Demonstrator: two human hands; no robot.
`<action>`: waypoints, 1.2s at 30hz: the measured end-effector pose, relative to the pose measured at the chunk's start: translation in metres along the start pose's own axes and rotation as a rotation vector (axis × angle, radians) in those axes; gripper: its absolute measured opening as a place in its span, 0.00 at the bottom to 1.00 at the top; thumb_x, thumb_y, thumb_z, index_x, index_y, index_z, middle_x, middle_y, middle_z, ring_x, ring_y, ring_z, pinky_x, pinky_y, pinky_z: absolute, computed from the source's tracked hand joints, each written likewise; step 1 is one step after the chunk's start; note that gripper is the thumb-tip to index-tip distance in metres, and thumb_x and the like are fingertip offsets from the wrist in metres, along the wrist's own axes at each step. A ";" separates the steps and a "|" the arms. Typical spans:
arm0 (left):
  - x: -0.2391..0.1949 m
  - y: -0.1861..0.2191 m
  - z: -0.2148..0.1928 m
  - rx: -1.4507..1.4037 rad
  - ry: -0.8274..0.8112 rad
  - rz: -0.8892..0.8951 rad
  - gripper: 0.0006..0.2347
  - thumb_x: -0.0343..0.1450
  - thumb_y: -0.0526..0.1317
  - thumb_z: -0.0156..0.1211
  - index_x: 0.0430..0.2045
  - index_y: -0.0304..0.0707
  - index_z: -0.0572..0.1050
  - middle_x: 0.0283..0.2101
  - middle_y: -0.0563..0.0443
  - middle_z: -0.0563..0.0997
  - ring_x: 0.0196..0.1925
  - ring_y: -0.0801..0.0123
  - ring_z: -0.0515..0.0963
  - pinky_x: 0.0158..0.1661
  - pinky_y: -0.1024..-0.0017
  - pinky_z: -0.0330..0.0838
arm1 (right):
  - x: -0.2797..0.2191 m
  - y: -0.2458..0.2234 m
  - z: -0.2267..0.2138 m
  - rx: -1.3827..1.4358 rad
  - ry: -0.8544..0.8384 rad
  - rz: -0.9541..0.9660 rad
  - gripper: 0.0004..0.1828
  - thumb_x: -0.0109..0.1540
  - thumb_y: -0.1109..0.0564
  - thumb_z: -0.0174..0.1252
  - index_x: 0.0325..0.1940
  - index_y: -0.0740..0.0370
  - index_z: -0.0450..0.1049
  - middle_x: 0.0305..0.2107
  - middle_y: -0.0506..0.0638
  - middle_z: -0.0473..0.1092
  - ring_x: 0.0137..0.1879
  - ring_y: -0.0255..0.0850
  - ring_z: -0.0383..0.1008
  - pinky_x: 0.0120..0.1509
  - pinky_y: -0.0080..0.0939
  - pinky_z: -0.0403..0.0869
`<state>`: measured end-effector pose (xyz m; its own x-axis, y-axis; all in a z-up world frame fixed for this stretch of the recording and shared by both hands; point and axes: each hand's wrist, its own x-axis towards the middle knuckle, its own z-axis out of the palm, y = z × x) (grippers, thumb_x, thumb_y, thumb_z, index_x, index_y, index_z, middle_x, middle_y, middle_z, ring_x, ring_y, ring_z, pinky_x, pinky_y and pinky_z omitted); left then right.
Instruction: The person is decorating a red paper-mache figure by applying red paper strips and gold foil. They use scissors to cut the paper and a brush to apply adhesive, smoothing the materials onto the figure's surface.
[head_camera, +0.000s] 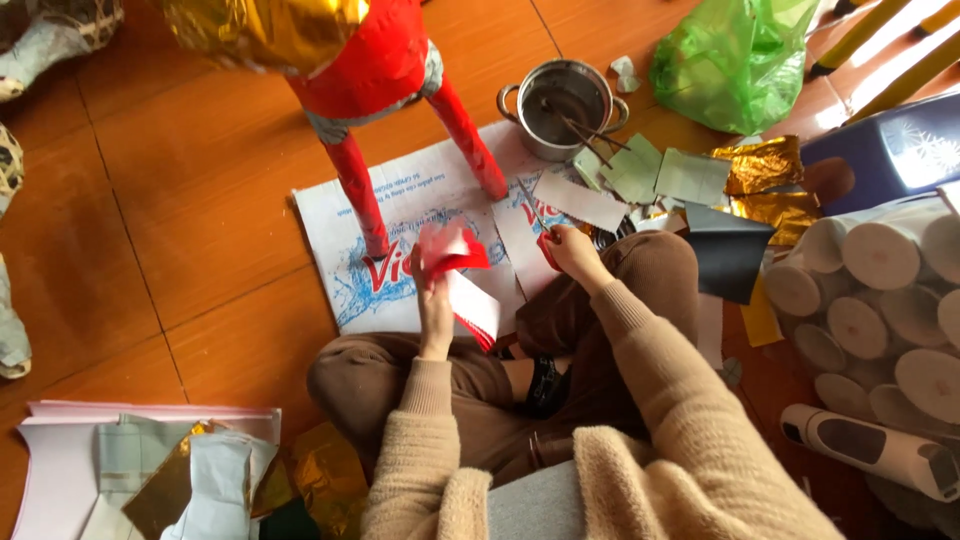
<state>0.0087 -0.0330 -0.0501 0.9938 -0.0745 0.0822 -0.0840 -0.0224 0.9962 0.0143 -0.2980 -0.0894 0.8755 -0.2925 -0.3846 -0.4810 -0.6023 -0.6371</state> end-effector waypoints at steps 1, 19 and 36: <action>0.000 -0.012 -0.003 -0.182 0.048 -0.261 0.24 0.76 0.39 0.49 0.68 0.43 0.52 0.63 0.31 0.65 0.66 0.49 0.64 0.66 0.53 0.53 | 0.028 0.023 0.012 -0.118 0.022 -0.001 0.22 0.62 0.42 0.56 0.49 0.62 0.73 0.37 0.70 0.74 0.48 0.68 0.75 0.54 0.63 0.73; -0.008 -0.112 0.010 -0.038 -0.361 -0.668 0.19 0.61 0.33 0.70 0.46 0.43 0.74 0.36 0.50 0.82 0.37 0.70 0.80 0.40 0.69 0.75 | 0.006 -0.072 0.009 1.060 -0.077 -0.053 0.10 0.63 0.58 0.58 0.49 0.55 0.77 0.34 0.57 0.74 0.41 0.44 0.74 0.46 0.45 0.74; -0.003 -0.150 0.016 0.684 -0.289 -0.547 0.21 0.68 0.39 0.60 0.55 0.29 0.70 0.54 0.34 0.77 0.60 0.50 0.75 0.59 0.57 0.69 | 0.036 -0.042 -0.068 -0.413 0.321 -0.011 0.27 0.63 0.58 0.47 0.66 0.40 0.65 0.42 0.57 0.64 0.39 0.61 0.79 0.43 0.59 0.78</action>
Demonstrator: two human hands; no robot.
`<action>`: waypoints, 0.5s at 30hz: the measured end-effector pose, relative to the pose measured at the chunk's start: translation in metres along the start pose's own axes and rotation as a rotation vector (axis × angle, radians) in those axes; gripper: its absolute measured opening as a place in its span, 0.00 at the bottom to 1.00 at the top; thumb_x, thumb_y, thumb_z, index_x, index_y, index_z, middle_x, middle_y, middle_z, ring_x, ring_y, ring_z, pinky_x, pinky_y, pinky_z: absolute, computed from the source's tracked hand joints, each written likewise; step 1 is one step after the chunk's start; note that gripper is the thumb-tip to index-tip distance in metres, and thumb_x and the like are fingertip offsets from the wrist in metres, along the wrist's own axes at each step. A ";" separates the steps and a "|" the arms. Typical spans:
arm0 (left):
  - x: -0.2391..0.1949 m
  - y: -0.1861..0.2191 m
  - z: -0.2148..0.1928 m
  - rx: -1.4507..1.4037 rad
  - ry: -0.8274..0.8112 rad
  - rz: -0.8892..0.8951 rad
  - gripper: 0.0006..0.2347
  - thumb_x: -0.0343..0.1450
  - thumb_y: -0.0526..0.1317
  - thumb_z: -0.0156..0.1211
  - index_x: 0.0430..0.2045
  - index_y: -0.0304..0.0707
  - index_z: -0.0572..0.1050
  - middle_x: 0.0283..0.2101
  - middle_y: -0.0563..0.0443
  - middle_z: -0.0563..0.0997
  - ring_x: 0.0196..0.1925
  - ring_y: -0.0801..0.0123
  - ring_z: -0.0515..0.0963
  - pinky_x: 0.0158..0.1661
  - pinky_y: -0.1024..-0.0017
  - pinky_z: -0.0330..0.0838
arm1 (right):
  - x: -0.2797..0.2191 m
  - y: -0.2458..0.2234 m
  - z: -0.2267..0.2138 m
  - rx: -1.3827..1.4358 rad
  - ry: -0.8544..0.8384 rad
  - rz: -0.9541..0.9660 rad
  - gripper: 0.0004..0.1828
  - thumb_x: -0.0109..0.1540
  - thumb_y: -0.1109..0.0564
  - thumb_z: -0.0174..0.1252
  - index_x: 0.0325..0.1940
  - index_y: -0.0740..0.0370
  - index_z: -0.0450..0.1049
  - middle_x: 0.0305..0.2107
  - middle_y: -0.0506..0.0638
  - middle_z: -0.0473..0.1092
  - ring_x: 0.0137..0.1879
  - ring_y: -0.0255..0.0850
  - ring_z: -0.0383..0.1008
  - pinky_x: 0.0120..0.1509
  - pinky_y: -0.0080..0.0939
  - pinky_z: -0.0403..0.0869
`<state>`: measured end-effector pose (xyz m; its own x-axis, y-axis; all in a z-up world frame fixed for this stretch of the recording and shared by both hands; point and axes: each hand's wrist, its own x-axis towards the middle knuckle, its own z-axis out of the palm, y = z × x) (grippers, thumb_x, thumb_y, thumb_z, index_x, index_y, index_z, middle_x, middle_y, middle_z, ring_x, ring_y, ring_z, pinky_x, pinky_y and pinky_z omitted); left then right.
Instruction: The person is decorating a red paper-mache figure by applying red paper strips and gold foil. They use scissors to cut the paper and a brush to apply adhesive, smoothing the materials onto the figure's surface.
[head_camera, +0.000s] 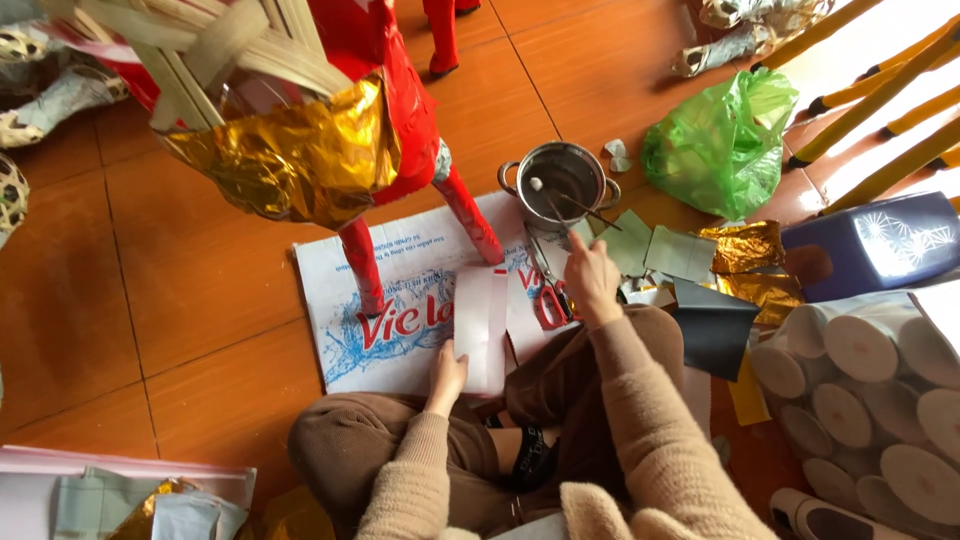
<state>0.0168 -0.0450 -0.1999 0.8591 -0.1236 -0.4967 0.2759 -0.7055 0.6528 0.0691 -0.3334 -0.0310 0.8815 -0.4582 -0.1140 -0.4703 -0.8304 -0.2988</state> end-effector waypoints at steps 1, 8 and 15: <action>-0.006 0.008 -0.005 0.012 0.005 0.005 0.21 0.68 0.38 0.59 0.55 0.27 0.70 0.54 0.32 0.77 0.60 0.48 0.75 0.59 0.55 0.68 | -0.007 0.001 0.011 0.018 -0.037 0.017 0.26 0.63 0.55 0.46 0.67 0.37 0.63 0.40 0.57 0.66 0.40 0.62 0.79 0.46 0.60 0.77; -0.003 -0.008 -0.005 0.131 0.241 0.056 0.12 0.65 0.41 0.60 0.38 0.35 0.78 0.38 0.39 0.81 0.49 0.46 0.80 0.51 0.56 0.72 | -0.011 -0.002 0.048 0.570 -0.149 0.105 0.22 0.62 0.46 0.55 0.60 0.45 0.73 0.45 0.58 0.75 0.55 0.57 0.74 0.57 0.55 0.72; 0.025 -0.030 -0.003 0.064 0.452 0.098 0.08 0.64 0.41 0.59 0.27 0.34 0.77 0.29 0.36 0.81 0.38 0.42 0.82 0.43 0.58 0.73 | 0.006 0.009 0.047 1.362 -0.416 0.401 0.12 0.66 0.55 0.50 0.41 0.65 0.74 0.20 0.51 0.62 0.18 0.38 0.67 0.14 0.29 0.62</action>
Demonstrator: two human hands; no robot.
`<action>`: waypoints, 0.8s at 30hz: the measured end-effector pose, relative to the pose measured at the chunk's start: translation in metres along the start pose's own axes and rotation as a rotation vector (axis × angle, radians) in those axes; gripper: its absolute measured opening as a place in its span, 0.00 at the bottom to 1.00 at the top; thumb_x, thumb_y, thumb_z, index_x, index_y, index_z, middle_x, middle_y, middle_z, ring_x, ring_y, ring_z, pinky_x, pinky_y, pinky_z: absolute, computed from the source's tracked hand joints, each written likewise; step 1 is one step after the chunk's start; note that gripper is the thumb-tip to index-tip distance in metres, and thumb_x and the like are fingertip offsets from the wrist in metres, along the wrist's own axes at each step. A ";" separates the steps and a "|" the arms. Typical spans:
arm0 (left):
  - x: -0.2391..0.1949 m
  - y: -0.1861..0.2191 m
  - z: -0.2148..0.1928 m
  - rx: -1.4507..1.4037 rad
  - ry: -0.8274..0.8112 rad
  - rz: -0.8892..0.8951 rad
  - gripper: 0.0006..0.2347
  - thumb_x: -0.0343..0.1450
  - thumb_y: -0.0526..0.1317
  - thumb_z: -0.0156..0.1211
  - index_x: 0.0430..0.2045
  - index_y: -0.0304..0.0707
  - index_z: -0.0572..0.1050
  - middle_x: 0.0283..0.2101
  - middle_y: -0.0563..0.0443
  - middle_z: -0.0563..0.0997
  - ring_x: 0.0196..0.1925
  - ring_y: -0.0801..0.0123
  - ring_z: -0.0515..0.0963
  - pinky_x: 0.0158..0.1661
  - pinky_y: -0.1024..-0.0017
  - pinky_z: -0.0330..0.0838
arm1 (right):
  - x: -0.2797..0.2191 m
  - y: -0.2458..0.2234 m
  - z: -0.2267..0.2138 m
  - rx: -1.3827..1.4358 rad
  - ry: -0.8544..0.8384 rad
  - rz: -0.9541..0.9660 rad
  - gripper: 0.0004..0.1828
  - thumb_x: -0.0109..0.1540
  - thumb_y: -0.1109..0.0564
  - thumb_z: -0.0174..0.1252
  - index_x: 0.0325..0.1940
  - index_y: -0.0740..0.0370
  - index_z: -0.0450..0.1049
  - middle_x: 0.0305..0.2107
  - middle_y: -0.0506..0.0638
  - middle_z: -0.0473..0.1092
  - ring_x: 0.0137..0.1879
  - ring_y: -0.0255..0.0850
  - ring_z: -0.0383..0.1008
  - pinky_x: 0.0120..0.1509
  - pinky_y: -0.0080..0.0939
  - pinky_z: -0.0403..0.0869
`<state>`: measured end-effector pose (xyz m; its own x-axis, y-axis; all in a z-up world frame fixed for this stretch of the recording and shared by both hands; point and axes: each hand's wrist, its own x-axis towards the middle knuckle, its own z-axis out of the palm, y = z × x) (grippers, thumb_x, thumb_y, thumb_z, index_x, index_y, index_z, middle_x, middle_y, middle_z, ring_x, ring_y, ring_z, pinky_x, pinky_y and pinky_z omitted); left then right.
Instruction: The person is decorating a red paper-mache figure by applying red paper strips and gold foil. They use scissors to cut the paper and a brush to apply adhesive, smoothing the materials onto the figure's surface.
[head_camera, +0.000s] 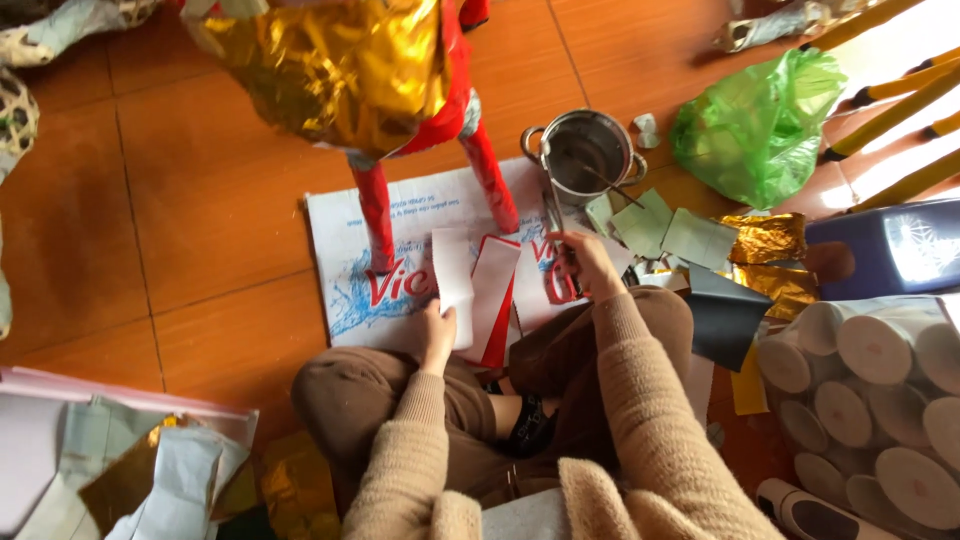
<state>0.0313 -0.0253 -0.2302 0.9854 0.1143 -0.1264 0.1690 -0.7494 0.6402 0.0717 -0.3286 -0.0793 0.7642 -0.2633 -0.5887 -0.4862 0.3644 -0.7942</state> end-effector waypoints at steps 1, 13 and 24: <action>0.001 0.001 0.000 -0.037 -0.017 -0.032 0.08 0.64 0.41 0.59 0.28 0.33 0.77 0.30 0.35 0.82 0.39 0.43 0.82 0.42 0.58 0.74 | 0.010 0.007 -0.007 0.008 0.012 -0.035 0.13 0.66 0.54 0.49 0.42 0.64 0.75 0.19 0.51 0.62 0.18 0.37 0.66 0.13 0.28 0.59; -0.010 0.040 -0.007 -0.684 -0.216 -0.462 0.19 0.65 0.43 0.63 0.45 0.30 0.75 0.48 0.26 0.77 0.56 0.41 0.75 0.53 0.54 0.70 | -0.105 0.013 -0.021 0.048 -0.277 -0.153 0.09 0.67 0.55 0.48 0.46 0.61 0.70 0.15 0.52 0.61 0.14 0.37 0.62 0.11 0.26 0.54; -0.017 0.037 -0.024 -0.755 -0.299 -0.562 0.26 0.64 0.41 0.67 0.54 0.21 0.69 0.55 0.20 0.69 0.61 0.37 0.70 0.55 0.47 0.67 | -0.070 0.073 0.077 -1.669 -0.151 -0.577 0.31 0.58 0.56 0.55 0.66 0.40 0.68 0.25 0.55 0.73 0.33 0.51 0.79 0.38 0.51 0.79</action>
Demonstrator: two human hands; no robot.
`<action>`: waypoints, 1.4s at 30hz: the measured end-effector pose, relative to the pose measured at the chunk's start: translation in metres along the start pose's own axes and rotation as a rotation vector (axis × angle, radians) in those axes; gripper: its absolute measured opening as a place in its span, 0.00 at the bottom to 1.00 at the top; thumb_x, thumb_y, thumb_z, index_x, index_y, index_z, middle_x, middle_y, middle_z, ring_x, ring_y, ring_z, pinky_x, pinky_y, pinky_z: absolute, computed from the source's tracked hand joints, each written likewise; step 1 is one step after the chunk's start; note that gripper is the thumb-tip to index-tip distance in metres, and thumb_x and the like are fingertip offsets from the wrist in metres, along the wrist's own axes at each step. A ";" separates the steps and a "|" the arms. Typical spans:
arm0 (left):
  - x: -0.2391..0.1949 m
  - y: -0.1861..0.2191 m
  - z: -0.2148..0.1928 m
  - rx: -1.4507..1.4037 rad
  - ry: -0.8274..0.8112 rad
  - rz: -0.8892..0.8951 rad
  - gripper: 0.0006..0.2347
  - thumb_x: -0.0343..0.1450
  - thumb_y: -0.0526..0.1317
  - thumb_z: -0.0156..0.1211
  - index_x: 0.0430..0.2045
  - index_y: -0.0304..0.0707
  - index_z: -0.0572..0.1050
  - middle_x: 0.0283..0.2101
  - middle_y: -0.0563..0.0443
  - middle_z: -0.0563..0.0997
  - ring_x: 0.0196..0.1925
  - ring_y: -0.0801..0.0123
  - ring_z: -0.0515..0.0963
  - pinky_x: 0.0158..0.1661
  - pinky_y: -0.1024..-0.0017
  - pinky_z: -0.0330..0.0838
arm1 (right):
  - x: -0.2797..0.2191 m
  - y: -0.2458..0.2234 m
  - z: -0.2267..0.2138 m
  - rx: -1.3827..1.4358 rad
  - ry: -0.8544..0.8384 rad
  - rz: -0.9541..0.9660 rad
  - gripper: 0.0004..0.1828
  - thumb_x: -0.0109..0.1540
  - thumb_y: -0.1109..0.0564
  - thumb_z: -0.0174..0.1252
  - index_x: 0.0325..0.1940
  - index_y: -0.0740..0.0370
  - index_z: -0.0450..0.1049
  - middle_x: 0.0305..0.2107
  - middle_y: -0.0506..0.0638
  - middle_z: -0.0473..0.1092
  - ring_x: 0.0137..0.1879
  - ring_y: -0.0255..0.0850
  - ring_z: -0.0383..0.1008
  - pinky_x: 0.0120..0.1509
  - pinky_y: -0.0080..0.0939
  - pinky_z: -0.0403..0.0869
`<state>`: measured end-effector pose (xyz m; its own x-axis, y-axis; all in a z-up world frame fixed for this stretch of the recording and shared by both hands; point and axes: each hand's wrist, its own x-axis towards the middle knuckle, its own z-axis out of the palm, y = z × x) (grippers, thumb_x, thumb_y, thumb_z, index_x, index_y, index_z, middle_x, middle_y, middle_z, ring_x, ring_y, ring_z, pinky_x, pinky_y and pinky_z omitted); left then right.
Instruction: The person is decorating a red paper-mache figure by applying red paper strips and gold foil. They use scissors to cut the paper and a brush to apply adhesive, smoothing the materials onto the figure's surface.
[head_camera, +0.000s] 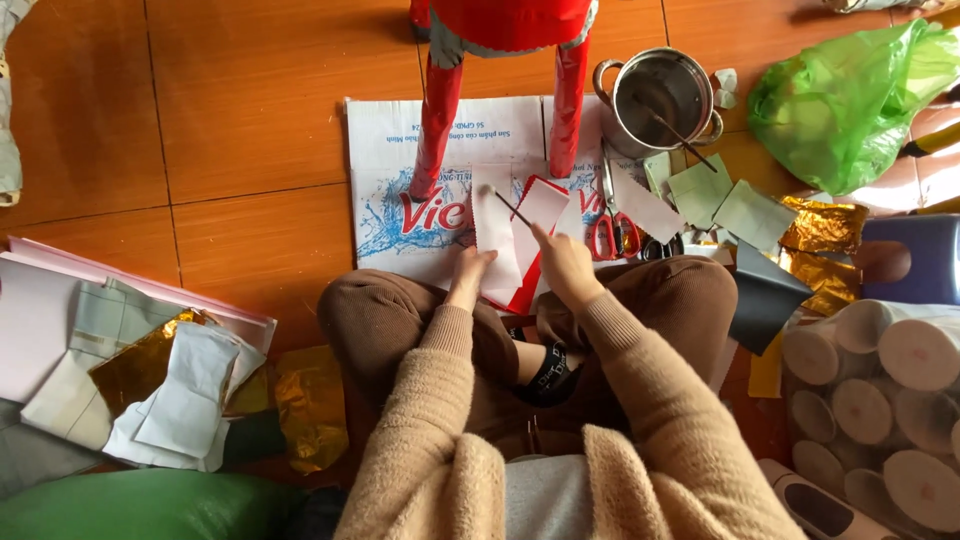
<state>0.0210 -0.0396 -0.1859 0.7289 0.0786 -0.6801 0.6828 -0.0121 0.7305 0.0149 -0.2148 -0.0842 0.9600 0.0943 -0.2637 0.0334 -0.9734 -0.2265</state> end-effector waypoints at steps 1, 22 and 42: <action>0.004 -0.006 0.001 0.002 -0.013 -0.020 0.27 0.63 0.42 0.68 0.53 0.21 0.70 0.55 0.22 0.71 0.60 0.39 0.71 0.52 0.47 0.69 | 0.005 -0.010 -0.007 -0.006 0.044 -0.039 0.28 0.59 0.60 0.52 0.64 0.46 0.70 0.24 0.57 0.73 0.31 0.51 0.79 0.36 0.50 0.78; 0.012 -0.031 -0.011 -0.284 -0.041 -0.341 0.27 0.67 0.38 0.57 0.60 0.23 0.61 0.61 0.18 0.58 0.55 0.19 0.67 0.37 0.26 0.70 | -0.161 -0.012 0.022 0.169 -0.168 0.097 0.20 0.63 0.49 0.46 0.58 0.36 0.74 0.28 0.52 0.73 0.34 0.55 0.78 0.39 0.56 0.79; 0.012 -0.021 -0.006 -0.087 -0.091 -0.109 0.26 0.67 0.40 0.55 0.57 0.16 0.65 0.61 0.18 0.63 0.62 0.28 0.65 0.49 0.34 0.69 | 0.024 -0.004 0.056 0.108 0.124 0.019 0.34 0.58 0.65 0.47 0.69 0.45 0.66 0.20 0.57 0.74 0.32 0.55 0.80 0.37 0.53 0.80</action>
<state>0.0155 -0.0319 -0.2092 0.6547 -0.0158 -0.7558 0.7543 0.0781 0.6518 0.0223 -0.1970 -0.1423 0.9873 0.0433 -0.1527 -0.0087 -0.9460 -0.3241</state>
